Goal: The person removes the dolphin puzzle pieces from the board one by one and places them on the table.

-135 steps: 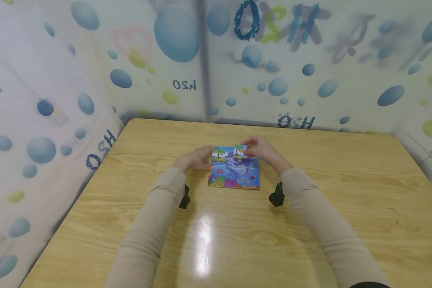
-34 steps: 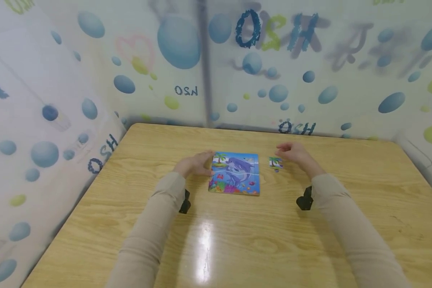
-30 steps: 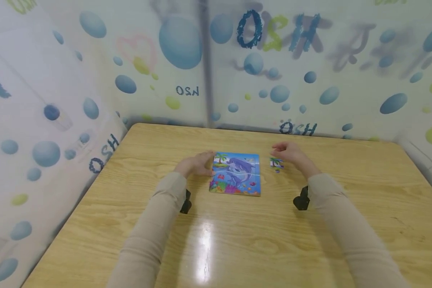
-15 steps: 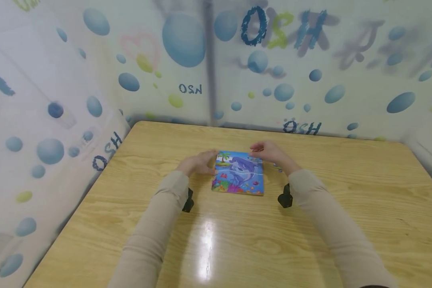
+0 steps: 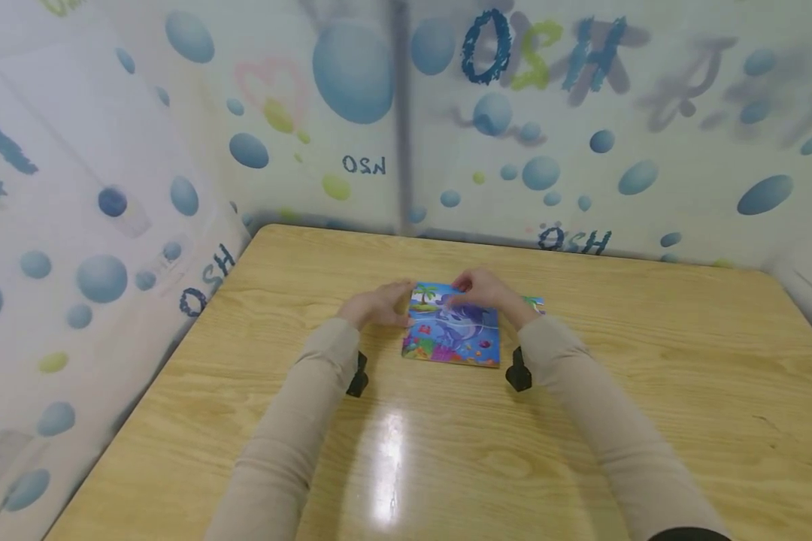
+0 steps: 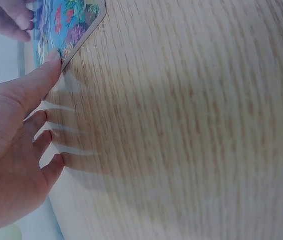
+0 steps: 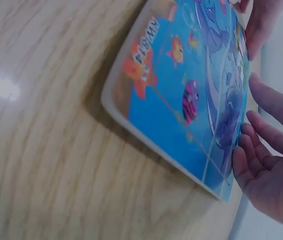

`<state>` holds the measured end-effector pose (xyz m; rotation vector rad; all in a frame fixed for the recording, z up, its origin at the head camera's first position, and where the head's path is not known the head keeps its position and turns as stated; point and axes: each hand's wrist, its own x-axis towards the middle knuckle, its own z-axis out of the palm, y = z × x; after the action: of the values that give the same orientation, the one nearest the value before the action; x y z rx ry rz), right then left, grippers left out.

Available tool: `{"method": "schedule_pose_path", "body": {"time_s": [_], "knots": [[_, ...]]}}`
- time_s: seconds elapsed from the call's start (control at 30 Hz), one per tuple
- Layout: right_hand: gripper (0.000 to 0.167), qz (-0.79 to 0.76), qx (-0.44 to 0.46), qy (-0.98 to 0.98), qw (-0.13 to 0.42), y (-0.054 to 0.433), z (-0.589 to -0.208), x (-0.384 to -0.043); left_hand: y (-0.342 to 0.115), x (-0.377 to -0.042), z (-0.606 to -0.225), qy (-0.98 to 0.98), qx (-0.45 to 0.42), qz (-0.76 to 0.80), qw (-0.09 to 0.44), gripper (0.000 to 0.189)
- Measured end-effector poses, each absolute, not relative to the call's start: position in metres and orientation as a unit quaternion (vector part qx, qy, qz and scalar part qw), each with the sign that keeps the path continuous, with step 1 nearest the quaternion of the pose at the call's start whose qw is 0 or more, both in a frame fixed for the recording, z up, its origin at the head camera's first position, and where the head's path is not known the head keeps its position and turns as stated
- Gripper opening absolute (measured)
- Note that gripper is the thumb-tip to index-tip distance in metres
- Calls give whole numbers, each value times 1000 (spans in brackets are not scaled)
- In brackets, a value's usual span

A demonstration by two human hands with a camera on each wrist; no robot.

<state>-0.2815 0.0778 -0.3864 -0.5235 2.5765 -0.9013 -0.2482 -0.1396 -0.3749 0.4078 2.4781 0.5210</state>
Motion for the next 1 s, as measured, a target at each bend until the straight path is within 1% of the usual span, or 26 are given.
{"method": "schedule_pose_path", "body": {"time_s": [0.1,0.33,0.53,0.67,0.87,1.0], "knots": [[49,-292,-192,918,186,73,-388,-281,-140,-248,-374,926,157,192,284,78],[47,-266,-200,920,208,66,-381,-280,-141,-248,-373,927,155,188,285,78],[49,-224,-205,927,219,65,-377,-282,-139,-249,-372,927,159,186,283,78],[49,-221,-209,928,215,65,-375,-283,-139,-250,-371,928,156,183,283,78],[49,-265,-191,924,200,64,-378,-282,-139,-249,-372,928,151,187,285,78],[43,-290,-182,921,185,66,-382,-282,-138,-248,-373,927,155,186,285,78]]}}
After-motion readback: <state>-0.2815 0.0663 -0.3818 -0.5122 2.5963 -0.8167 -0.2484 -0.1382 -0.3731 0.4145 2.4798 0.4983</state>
